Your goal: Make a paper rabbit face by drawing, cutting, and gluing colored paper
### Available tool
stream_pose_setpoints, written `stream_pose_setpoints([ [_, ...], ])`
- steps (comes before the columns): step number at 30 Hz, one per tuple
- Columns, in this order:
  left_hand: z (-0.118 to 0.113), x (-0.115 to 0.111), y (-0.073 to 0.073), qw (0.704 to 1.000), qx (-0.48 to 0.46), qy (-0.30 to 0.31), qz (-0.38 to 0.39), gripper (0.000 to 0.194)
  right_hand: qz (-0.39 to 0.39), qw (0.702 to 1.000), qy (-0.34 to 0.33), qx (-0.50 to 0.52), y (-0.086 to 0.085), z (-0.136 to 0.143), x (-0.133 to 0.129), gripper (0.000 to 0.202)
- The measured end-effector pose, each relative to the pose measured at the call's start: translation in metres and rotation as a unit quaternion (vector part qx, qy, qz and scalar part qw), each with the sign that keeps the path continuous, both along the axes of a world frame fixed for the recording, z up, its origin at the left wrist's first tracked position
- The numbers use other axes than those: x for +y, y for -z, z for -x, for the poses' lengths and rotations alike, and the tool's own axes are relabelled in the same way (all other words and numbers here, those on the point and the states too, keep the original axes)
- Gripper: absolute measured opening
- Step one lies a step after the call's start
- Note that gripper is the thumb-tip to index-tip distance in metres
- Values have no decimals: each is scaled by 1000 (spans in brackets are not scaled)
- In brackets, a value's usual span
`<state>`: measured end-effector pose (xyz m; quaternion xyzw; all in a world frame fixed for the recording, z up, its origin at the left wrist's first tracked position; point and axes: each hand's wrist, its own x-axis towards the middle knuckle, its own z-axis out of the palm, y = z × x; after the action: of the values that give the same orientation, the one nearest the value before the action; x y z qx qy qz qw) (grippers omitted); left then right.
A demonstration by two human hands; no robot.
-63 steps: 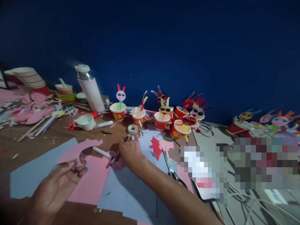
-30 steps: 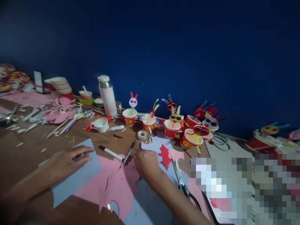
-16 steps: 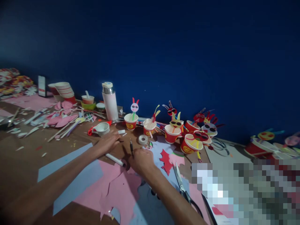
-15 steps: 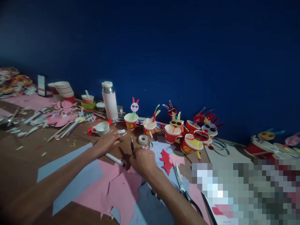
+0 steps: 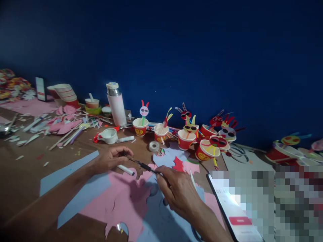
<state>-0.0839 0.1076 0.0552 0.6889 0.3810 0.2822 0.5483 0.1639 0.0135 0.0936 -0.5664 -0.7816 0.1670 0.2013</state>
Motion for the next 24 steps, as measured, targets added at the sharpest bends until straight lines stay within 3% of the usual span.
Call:
stream_pose_setpoints([
  [9,-9,-12,-4,996,-8,37,86,21,31,999,-4,-18,24,-1,-10,26],
  [17,-14,-18,-9,995,13,82,56,20,4,1000,-9,-8,26,3,-15,24],
  [24,-22,-29,-1,983,-31,125,134,23,32,999,-5,3,34,11,-20,26],
])
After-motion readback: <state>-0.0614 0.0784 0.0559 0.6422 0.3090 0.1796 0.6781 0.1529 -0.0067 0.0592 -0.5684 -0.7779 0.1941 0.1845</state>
